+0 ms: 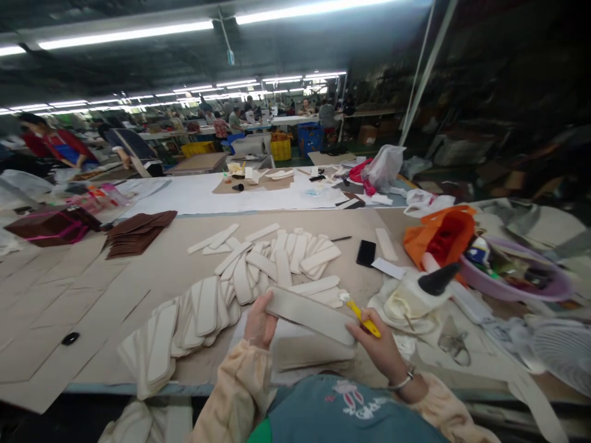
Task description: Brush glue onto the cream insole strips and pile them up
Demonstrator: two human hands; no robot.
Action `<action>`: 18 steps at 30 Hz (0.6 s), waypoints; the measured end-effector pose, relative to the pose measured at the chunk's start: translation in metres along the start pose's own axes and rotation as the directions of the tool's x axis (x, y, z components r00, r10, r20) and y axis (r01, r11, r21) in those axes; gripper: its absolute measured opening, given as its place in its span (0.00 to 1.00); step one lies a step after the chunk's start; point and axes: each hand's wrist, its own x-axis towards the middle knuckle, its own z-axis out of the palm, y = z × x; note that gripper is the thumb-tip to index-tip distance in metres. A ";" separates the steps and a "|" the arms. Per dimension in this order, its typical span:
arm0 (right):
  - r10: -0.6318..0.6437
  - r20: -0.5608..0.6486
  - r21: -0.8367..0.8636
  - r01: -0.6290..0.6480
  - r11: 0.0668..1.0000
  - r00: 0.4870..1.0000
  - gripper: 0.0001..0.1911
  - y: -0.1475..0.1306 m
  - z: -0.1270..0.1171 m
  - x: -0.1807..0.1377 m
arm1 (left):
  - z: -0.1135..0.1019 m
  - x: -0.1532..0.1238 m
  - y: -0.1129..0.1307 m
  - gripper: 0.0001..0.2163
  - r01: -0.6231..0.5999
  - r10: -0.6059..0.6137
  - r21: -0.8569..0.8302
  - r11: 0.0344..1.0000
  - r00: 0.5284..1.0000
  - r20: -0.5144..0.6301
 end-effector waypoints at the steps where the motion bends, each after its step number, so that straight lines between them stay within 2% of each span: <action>1: 0.012 0.004 0.025 -0.012 1.000 1.000 0.17 -0.002 -0.001 0.000 | -0.003 0.002 0.001 0.05 0.006 -0.006 0.053 0.999 1.000 0.004; 5: 0.049 -0.035 0.098 -0.045 0.994 0.998 0.19 0.000 -0.004 0.004 | -0.016 0.006 0.001 0.08 0.043 -0.043 0.270 0.962 0.999 -0.006; 8: 0.024 -0.097 0.095 -0.015 0.995 0.995 0.17 0.006 -0.009 0.007 | -0.025 0.002 -0.005 0.08 0.085 -0.085 0.354 0.931 0.996 -0.015; 13: -0.032 -0.131 -0.079 0.022 0.997 0.991 0.13 0.020 -0.013 0.009 | -0.042 -0.007 -0.020 0.13 0.136 -0.152 0.471 0.872 0.988 -0.005; 15: -0.035 -0.110 -0.176 0.016 0.984 0.993 0.12 0.031 -0.013 0.007 | -0.055 -0.008 -0.028 0.14 0.148 -0.158 0.563 0.813 0.987 -0.031; 18: -0.032 -0.080 -0.301 0.007 0.954 0.996 0.11 0.059 -0.009 0.002 | -0.081 -0.006 -0.048 0.16 0.178 -0.170 0.717 0.674 0.982 -0.084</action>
